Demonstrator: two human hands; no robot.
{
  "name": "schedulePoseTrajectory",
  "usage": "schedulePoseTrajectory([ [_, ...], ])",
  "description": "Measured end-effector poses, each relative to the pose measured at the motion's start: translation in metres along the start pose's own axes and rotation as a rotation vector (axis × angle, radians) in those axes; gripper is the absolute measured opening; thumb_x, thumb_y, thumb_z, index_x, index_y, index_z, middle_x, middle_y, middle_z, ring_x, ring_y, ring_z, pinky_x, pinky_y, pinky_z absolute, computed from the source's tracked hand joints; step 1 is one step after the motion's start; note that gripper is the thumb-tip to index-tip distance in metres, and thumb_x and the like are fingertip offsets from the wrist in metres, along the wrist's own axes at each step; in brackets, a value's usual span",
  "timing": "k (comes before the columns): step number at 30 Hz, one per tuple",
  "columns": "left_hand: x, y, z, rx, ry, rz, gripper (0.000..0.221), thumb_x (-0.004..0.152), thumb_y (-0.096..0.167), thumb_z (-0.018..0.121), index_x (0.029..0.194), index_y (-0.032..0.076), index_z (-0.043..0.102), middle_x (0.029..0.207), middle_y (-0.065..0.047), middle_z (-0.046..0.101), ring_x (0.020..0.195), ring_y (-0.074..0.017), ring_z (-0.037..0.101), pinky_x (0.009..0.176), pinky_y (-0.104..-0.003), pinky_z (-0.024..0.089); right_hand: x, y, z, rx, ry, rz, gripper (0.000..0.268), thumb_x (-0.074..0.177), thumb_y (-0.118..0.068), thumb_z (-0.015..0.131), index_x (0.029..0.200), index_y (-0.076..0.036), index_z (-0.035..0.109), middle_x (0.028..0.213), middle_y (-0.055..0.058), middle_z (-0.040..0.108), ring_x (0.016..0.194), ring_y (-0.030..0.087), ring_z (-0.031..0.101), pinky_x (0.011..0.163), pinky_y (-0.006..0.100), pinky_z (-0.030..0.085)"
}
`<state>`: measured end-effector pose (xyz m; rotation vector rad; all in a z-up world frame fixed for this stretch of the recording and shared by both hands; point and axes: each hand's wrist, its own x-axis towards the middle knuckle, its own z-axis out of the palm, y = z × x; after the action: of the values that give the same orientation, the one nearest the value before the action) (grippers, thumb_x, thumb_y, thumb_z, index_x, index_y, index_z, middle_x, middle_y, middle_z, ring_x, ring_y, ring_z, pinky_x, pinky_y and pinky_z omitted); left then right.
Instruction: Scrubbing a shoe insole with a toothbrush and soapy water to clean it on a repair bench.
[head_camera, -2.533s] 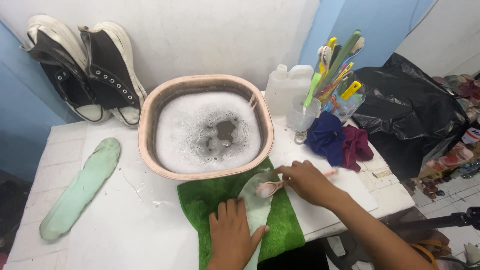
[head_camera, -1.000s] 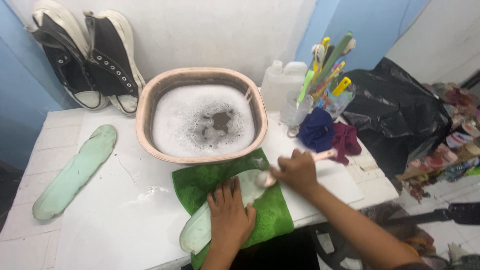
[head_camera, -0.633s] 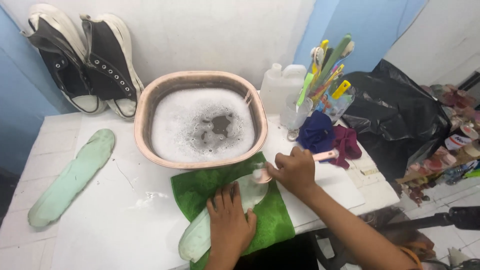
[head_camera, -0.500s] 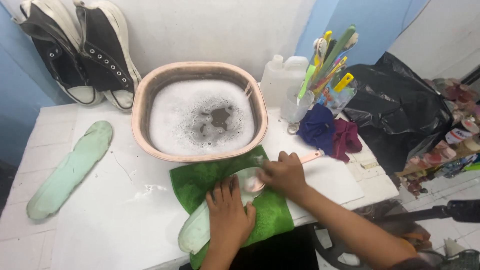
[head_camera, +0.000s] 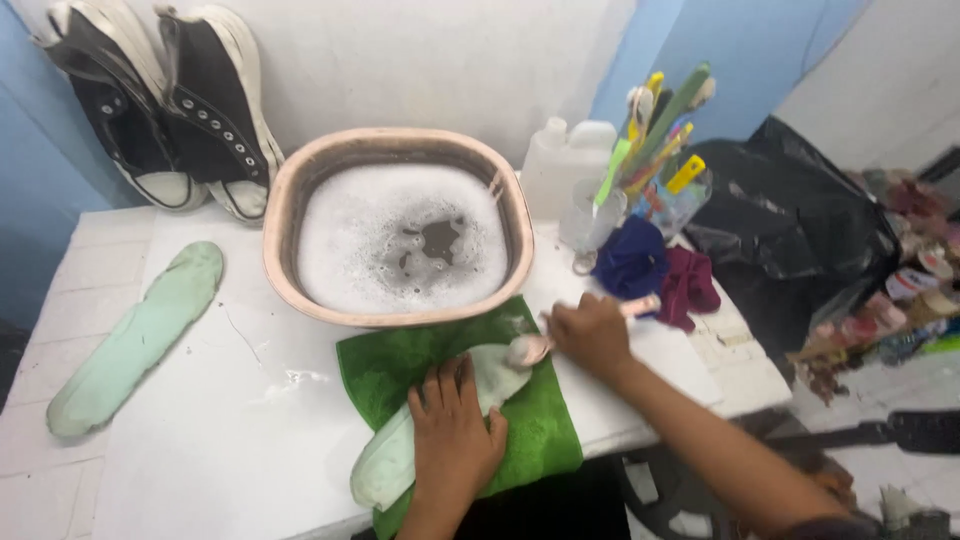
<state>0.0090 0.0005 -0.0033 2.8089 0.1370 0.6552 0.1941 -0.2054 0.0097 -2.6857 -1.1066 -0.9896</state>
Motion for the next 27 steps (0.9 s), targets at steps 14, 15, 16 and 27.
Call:
schedulePoseTrajectory([
  [14,-0.033,0.021,-0.098,-0.402,0.203,0.350,0.037,0.086,0.010,0.068,0.123,0.004,0.065,0.111,-0.015,0.064,0.106,-0.0337,0.059,0.092,-0.049,0.048,-0.030,-0.048,-0.041,0.253,0.079,0.398,0.044,0.105,-0.033,0.056,0.065,-0.013,0.050,0.049,0.001,0.044,0.046,0.020,0.039,0.050,0.038,0.029],
  [15,-0.042,0.020,-0.104,-0.460,0.253,0.401,0.031,0.088,0.010,0.064,0.117,0.004,0.071,0.105,-0.015,0.070,0.098,-0.0316,0.063,0.082,-0.044,0.052,-0.033,-0.047,-0.036,0.210,0.117,0.347,0.042,0.104,-0.031,0.058,0.067,-0.013,0.055,0.050,0.001,0.045,0.046,0.021,0.039,0.053,0.037,0.033],
  [16,-0.056,0.005,-0.103,-0.455,0.247,0.395,0.031,0.088,0.010,0.064,0.117,0.004,0.071,0.105,-0.015,0.070,0.098,-0.0316,0.063,0.082,-0.044,0.052,-0.033,-0.048,-0.037,0.218,0.112,0.349,0.042,0.104,-0.031,0.058,0.067,-0.013,0.055,0.050,0.001,0.045,0.046,0.021,0.039,0.053,0.037,0.033],
  [27,-0.132,-0.093,-0.085,-0.124,0.239,-0.322,0.063,0.073,0.051,0.079,0.129,0.025,0.069,0.115,0.007,0.074,0.109,-0.0223,0.065,0.088,-0.041,0.053,-0.039,-0.039,-0.035,0.297,0.176,0.588,0.041,0.105,-0.033,0.062,0.069,-0.014,0.054,0.054,0.000,0.049,0.052,0.024,0.046,0.061,0.040,0.038],
])
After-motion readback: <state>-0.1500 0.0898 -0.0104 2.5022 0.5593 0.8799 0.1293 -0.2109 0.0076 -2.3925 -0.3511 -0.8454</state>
